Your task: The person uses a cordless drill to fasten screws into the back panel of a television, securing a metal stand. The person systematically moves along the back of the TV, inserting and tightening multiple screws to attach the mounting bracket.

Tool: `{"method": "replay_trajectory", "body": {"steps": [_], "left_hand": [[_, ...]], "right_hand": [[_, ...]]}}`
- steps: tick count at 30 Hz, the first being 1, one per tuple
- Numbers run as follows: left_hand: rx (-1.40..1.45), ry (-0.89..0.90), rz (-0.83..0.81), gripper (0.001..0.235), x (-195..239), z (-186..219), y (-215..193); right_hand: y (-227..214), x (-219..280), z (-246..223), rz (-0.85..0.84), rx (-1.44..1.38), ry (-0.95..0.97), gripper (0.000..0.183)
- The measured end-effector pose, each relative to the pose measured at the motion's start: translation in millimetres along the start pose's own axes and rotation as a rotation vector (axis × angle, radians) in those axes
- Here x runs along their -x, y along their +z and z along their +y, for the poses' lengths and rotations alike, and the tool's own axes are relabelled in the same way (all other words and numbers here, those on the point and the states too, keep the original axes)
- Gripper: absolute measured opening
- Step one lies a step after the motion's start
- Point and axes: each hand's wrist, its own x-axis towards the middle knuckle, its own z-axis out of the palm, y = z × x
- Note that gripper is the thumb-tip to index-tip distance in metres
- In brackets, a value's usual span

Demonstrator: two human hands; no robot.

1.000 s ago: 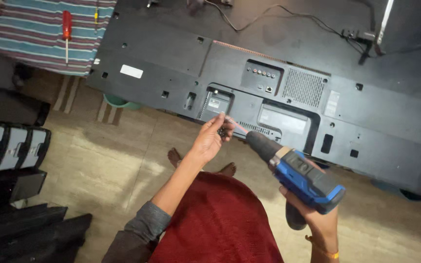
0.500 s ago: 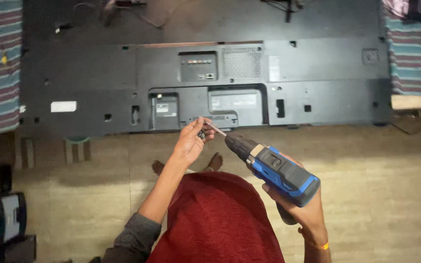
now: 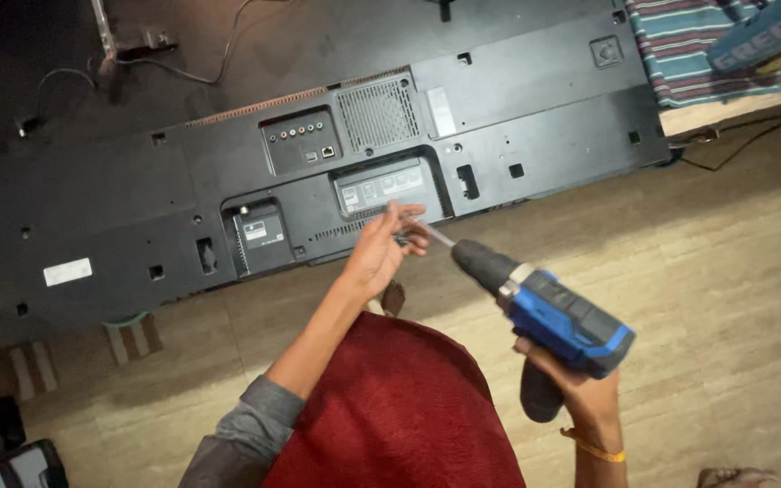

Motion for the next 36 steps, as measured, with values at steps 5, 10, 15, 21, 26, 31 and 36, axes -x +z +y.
{"method": "replay_trajectory", "body": {"steps": [5, 10, 15, 21, 26, 31, 36], "left_hand": [[-0.004, -0.109, -0.051, 0.027, -10, -8, 16], [-0.164, -0.199, 0.001, 0.028, 0, 1, 0], [-0.073, -0.153, 0.022, 0.029, -1, 20, -3], [-0.151, -0.211, -0.056, 0.031, -10, 37, -3], [-0.184, -0.205, -0.061, 0.029, -21, 47, 7], [-0.179, -0.179, -0.038, 0.027, -26, 58, 13], [-0.159, -0.145, 0.044, 0.026, -22, 63, 19]], "right_hand": [[-20, -17, -37, 0.165, 0.076, -0.061, 0.046], [-28, -47, -78, 0.159, 0.114, -0.083, 0.039], [-24, -72, -106, 0.191, 0.349, 0.09, 0.036], [-37, -117, -117, 0.053, 0.715, 0.134, 0.04], [-43, -157, -133, -0.145, 0.955, -0.039, 0.049], [-36, -204, -154, -0.298, 1.118, 0.172, 0.043], [-29, -229, -163, -0.359, 1.193, 0.094, 0.042]]}}
